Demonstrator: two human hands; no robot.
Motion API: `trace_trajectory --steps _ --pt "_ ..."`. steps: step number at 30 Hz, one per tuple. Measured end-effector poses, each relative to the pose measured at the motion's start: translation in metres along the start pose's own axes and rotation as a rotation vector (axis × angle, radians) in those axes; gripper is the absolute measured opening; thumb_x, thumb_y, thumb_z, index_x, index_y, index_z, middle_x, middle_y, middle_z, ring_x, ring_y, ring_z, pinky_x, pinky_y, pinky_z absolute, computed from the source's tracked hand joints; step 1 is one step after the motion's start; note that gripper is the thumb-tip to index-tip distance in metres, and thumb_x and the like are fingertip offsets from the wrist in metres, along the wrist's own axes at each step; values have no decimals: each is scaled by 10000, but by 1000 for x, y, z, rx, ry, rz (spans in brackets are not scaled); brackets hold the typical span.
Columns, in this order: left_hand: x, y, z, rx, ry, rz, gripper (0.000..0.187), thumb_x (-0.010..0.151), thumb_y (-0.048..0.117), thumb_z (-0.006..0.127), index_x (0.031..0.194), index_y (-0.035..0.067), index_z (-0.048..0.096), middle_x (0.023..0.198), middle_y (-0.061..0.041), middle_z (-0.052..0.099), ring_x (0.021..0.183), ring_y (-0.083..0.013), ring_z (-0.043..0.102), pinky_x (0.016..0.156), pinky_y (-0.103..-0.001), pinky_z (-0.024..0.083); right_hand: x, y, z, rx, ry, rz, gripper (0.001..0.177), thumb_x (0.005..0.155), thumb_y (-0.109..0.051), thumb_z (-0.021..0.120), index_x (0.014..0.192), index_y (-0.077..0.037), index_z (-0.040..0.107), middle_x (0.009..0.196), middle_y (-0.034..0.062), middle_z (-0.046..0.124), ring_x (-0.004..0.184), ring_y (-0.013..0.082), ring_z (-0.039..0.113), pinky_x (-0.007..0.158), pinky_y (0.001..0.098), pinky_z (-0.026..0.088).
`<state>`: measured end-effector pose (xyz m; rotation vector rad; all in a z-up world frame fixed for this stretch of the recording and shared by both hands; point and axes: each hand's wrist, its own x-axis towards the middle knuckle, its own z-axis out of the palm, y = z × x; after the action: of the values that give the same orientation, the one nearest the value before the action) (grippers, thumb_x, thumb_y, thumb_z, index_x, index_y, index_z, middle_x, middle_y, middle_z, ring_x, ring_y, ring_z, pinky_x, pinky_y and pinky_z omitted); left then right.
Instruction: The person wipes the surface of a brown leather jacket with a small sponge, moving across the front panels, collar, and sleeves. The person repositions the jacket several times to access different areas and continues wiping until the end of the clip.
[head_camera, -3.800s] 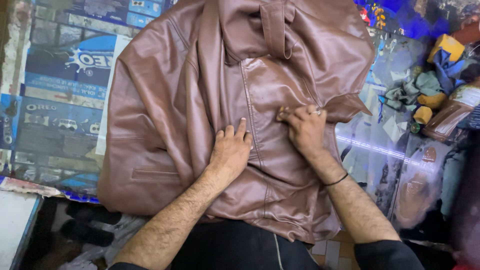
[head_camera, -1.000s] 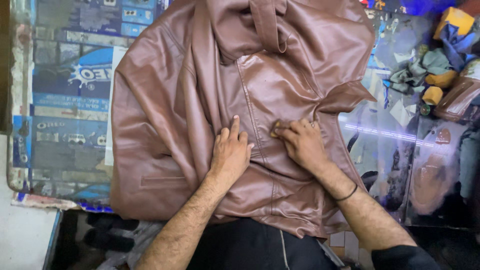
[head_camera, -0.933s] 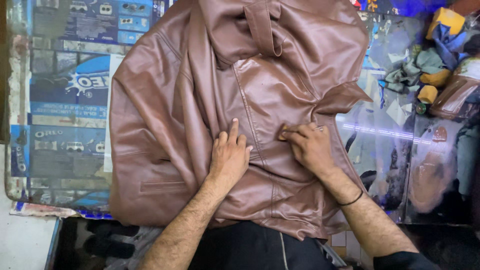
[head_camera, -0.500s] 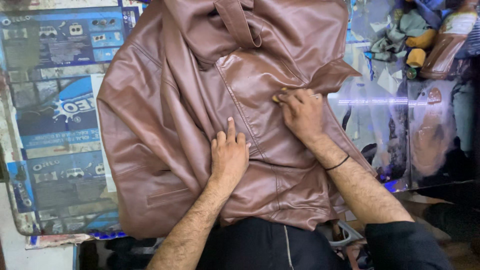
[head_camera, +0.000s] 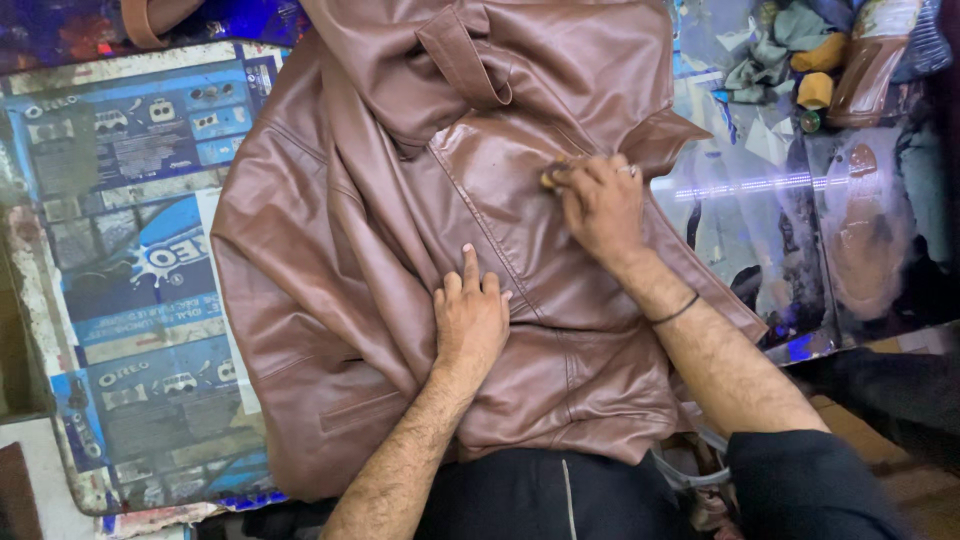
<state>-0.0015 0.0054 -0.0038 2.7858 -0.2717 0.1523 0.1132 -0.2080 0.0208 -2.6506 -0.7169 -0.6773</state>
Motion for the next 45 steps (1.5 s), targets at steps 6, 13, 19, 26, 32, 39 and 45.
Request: trace_trajectory --steps 6,13,19,26,32,39,45 --pt "1 0 -2 2 -4 18 339 861 321 735 1035 32 699 1504 -261 481 1044 -350 573 878 -503 491 -38 -10 -22 -69 -85 60 209 882 -157 730 1079 -216 763 1090 -21 680 987 239 595 855 453 418" --pt "2 -2 -5 -33 -7 6 361 852 322 744 1045 22 696 1506 -271 478 1048 -366 568 900 -510 491 -28 -14 -3 -153 -65 20 188 876 -213 752 1061 -236 768 1051 -45 672 947 214 587 847 462 404" --pt "4 -2 -8 -30 -20 17 380 831 321 752 1050 15 697 1481 -282 479 1065 -385 568 882 -514 490 -16 -24 5 -47 -42 -49 235 852 -205 756 1086 -188 750 1106 -22 667 996 224 580 827 441 395" --pt "28 -12 -29 -51 -2 92 312 931 234 711 1153 17 681 1344 -195 617 1166 -372 568 1025 -514 452 12 -28 4 19 127 -31 282 881 -148 749 1158 -194 716 1182 -32 673 1079 220 588 874 427 392" --pt "75 -40 -48 108 31 75 537 797 332 785 1210 14 658 1404 -220 560 1324 -405 491 1137 -585 297 49 -31 31 -70 -8 -279 332 828 -209 766 1160 -220 751 1076 -17 642 953 226 555 797 443 378" --pt "59 -46 -42 153 -117 35 553 800 372 785 1212 36 632 1506 -254 452 1415 -413 411 1171 -628 220 62 -24 50 -59 107 20 266 854 -171 750 1118 -204 736 1112 -17 644 1012 233 580 838 449 403" --pt "65 -45 -47 164 -90 41 508 788 332 777 1173 28 644 1471 -257 495 1359 -411 466 1139 -626 255 54 -18 25 -33 154 134 247 878 -128 763 1116 -187 732 1100 6 657 1034 256 609 859 447 426"
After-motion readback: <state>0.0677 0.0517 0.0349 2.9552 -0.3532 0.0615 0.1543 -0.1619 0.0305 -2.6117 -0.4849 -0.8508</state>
